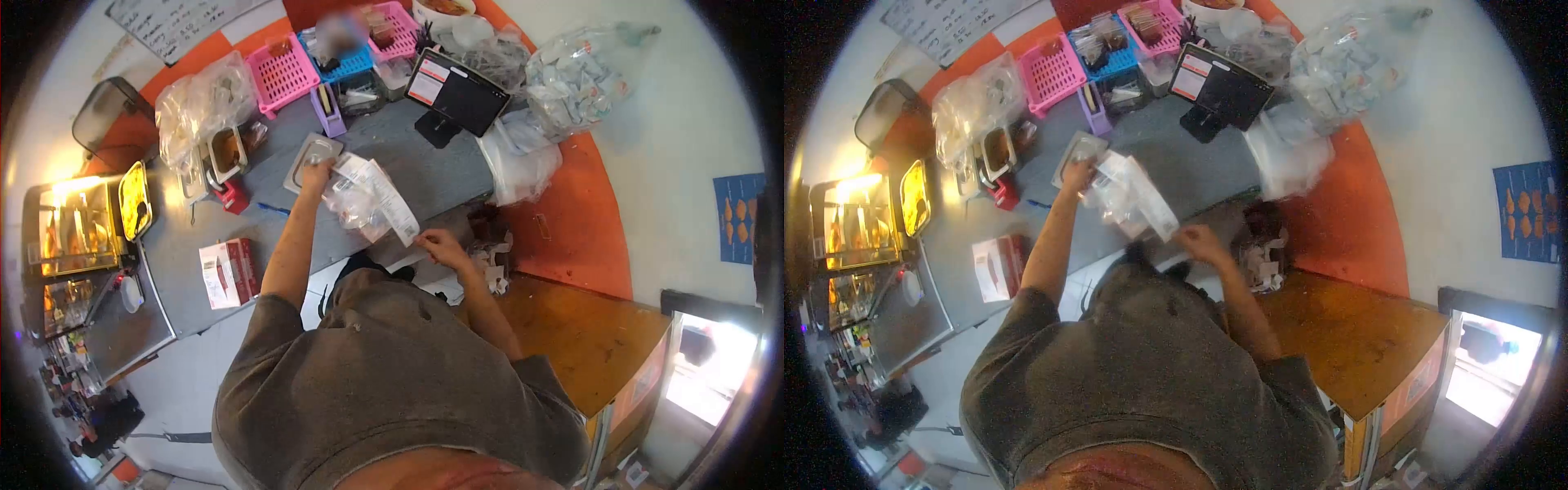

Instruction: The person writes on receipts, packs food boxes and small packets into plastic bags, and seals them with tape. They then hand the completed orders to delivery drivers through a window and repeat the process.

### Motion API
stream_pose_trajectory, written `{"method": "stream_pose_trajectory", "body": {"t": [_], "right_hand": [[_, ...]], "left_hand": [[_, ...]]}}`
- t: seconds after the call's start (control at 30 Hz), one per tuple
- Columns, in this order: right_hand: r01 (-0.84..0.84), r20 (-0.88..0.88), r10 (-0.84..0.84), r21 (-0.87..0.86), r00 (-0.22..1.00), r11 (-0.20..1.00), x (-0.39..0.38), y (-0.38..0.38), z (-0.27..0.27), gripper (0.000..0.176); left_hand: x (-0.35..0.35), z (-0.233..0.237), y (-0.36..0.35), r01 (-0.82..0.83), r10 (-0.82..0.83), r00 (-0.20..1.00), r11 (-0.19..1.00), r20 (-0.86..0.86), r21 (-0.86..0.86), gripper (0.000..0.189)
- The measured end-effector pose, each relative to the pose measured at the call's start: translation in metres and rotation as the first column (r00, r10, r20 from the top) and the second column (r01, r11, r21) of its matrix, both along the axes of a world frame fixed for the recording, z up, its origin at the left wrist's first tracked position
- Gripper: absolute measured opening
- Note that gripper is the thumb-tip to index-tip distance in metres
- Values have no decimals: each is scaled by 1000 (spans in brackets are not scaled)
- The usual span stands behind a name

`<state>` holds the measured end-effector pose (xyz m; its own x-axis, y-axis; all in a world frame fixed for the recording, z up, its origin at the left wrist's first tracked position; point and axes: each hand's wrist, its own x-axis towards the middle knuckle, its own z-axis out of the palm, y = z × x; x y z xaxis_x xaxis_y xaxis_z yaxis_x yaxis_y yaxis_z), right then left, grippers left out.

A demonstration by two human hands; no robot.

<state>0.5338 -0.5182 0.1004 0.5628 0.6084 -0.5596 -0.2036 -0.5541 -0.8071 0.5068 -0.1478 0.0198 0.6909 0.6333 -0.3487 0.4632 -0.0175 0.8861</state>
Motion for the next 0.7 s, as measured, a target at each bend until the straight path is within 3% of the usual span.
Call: {"method": "stream_pose_trajectory", "body": {"t": [0.03, 0.1, 0.13, 0.17, 0.2, 0.23, 0.27, 0.3, 0.33, 0.37, 0.43, 0.47, 0.53, 0.6, 0.7], "right_hand": [[23, -56, -23, -2, 998, 1000, -1, 6, -16, 23], [97, -30, -94, 77, 995, 992, -5, 21, -52, 24], [158, -9, -158, 151, 987, 976, -7, 30, -61, 24], [131, -9, -131, 51, 991, 990, -6, 38, -60, 29], [137, -2, -138, -45, 990, 989, -3, 43, -59, 33], [102, 106, -111, 89, 988, 991, -4, 41, -68, 41], [150, 32, -151, 44, 988, 988, -7, 41, -91, 47], [168, -60, -170, -39, 984, 985, -6, 40, -72, 53], [226, -89, -234, -86, 968, 970, -15, 41, -111, 62], [267, -213, -277, -77, 937, 961, -16, 39, -99, 63], [599, -245, -550, 228, 798, 768, -26, 65, -178, 71], [605, -437, -470, 249, 767, 756, -27, 59, -144, 73], [630, -606, -354, 329, 712, 704, -28, 45, -101, 76], [655, -603, -352, 404, 716, 639, -26, 27, -65, 80], [693, -468, -512, 491, 721, 527, -20, -33, -6, 86]], "left_hand": [[-4, -22, 5, 200, -202, 979, 960, -8, 194, 29], [-13, -51, 14, 453, -565, 824, 694, 35, 560, 34], [-14, -33, 16, 583, -650, 747, 544, -136, 603, 39], [-12, -35, 11, 381, -390, 919, 918, -65, -112, 43], [-12, -62, 25, 525, -520, 849, 851, -96, 35, 45], [-10, -34, 12, 467, -480, 876, 869, -52, -164, 48], [-6, -3, -3, 383, -419, 907, 854, -31, -352, 51], [-6, 27, -14, 389, -443, 894, 843, -70, -372, 51], [-6, 58, -27, 395, -469, 877, 830, -109, -393, 51], [-6, 90, -42, 401, -494, 857, 818, -145, -413, 51], [-17, 31, -10, 338, -473, 878, 727, -80, -598, 49], [-24, 1, 6, 300, -457, 888, 670, -59, -679, 49], [-23, 10, -27, 235, -461, 882, 619, -104, -749, 49], [-12, 32, -72, 242, -500, 859, 582, -107, -776, 48], [23, 84, -146, 348, -570, 821, 532, -22, -772, 48]]}}
